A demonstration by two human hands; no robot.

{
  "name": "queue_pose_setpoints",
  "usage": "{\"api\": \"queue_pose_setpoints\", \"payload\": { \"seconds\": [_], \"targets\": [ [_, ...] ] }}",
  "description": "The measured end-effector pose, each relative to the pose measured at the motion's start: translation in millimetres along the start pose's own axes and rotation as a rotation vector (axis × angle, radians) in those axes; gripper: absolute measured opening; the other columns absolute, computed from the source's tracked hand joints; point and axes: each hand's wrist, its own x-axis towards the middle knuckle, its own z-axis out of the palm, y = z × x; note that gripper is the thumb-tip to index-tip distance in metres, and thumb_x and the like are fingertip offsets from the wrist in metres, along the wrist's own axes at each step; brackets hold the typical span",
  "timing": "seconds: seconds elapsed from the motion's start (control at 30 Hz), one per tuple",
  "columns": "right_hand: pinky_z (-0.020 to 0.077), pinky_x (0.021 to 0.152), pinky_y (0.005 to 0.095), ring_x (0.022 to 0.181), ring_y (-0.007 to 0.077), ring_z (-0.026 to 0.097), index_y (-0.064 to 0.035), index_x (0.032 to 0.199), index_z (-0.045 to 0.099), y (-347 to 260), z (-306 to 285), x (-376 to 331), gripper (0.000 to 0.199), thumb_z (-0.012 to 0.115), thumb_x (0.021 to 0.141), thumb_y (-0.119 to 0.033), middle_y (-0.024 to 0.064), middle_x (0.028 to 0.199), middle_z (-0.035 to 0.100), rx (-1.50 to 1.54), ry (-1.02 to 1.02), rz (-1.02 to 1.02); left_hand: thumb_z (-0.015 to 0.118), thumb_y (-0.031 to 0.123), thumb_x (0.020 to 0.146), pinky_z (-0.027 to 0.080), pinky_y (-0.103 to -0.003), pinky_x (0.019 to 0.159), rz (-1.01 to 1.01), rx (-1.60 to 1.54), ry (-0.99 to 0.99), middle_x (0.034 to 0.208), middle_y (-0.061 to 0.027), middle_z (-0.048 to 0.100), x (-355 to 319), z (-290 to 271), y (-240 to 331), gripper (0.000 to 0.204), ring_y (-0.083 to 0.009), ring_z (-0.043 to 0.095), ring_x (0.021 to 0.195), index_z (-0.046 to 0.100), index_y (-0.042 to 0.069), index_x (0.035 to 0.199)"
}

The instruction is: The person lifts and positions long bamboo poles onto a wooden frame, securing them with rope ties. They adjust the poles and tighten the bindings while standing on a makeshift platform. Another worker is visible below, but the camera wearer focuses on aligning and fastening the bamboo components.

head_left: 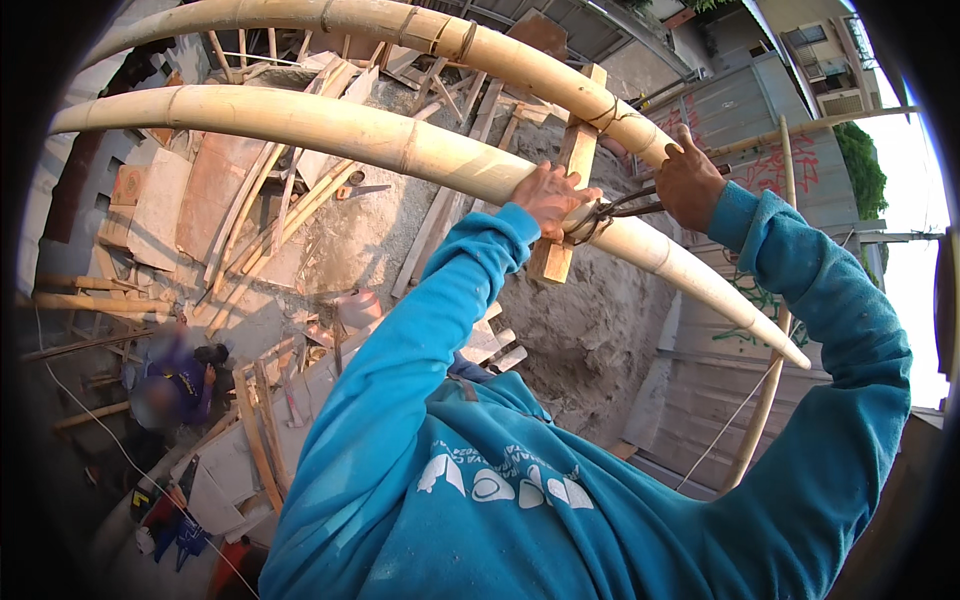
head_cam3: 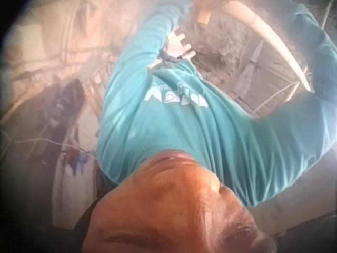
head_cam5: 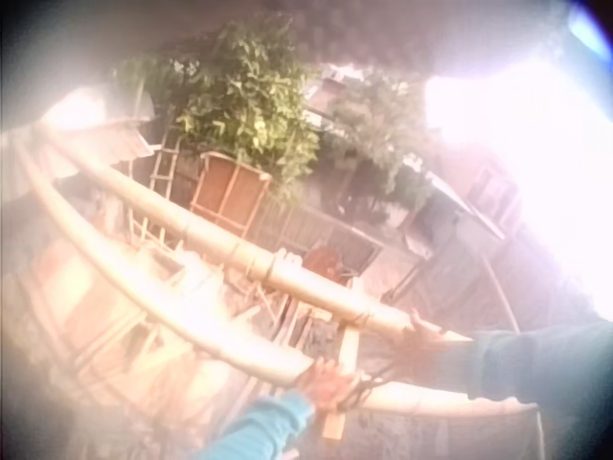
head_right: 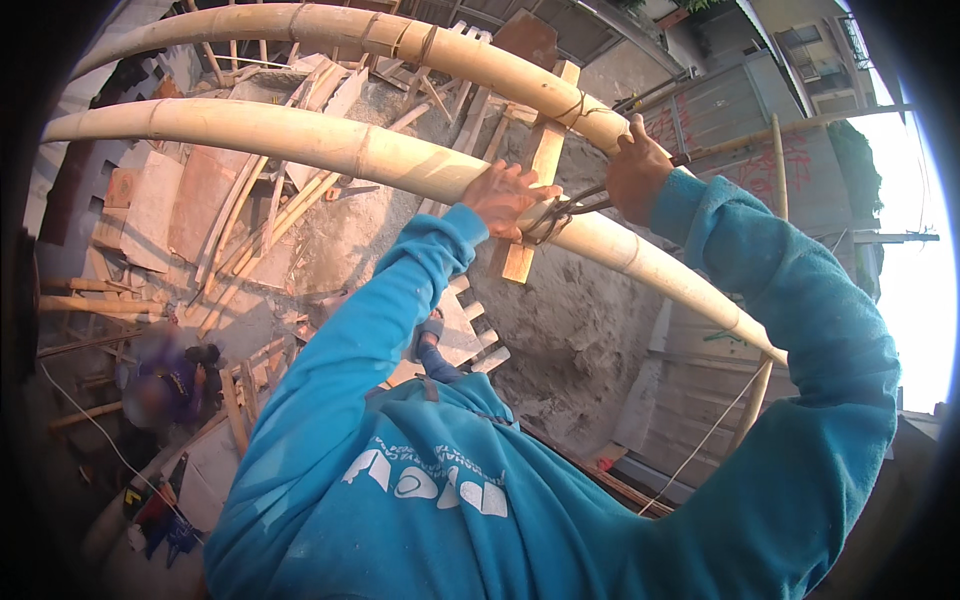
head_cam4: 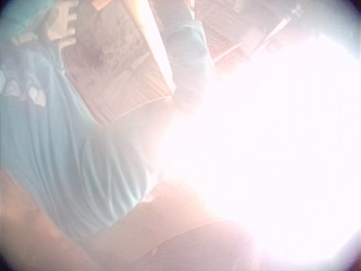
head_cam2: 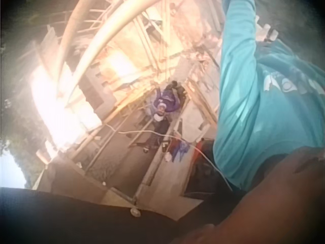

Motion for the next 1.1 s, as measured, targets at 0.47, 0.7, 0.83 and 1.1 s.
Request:
{"api": "queue_pose_setpoints", "payload": {
  "seconds": [0.47,0.7,0.83,1.1],
  "targets": [
    [0.0545,0.069,0.0449,0.075,0.0358,0.069,-0.0028,0.087,0.067,-5,47,-26,0.01,0.063,0.077,-0.004,0.0183,0.075,0.067,0.786,-0.029,0.065,0.091,0.036,0.059,0.041,-0.045,0.103,-0.035,-0.086,-0.021,0.124,-0.0047,0.056,-5,-7,-3,0.103,-0.0268,0.056,0.114,0.039,0.031,0.148],
    [0.0518,0.062,0.0434,0.062,0.0341,0.066,-0.0011,0.087,0.064,-29,147,-30,0.004,0.065,0.083,-0.002,0.019,0.069,0.066,1.147,0.288,0.058,0.089,0.031,0.063,0.04,-0.044,0.104,-0.037,-0.068,-0.027,0.128,-0.0044,0.056,-3,-2,4,0.1,-0.0244,0.055,0.115,0.037,0.034,0.148],
    [0.0514,0.06,0.0441,0.059,0.0344,0.065,-0.0013,0.086,0.065,-18,134,-24,0.004,0.066,0.083,-0.002,0.0181,0.068,0.066,1.058,0.328,0.055,0.088,0.029,0.064,0.041,-0.043,0.104,-0.042,-0.053,0.039,0.126,-0.0039,0.056,-3,6,-3,0.097,-0.0246,0.055,0.114,0.038,0.034,0.148],
    [0.0523,0.068,0.0477,0.075,0.0405,0.066,-0.0012,0.095,0.062,-30,170,-12,0.018,0.063,0.077,0.002,0.021,0.079,0.065,1.179,0.379,0.028,0.09,0.034,0.061,0.041,-0.042,0.104,-0.044,-0.063,0.004,0.128,-0.004,0.054,-2,4,0,0.101,-0.0262,0.054,0.117,0.038,0.032,0.148]
  ]
}}
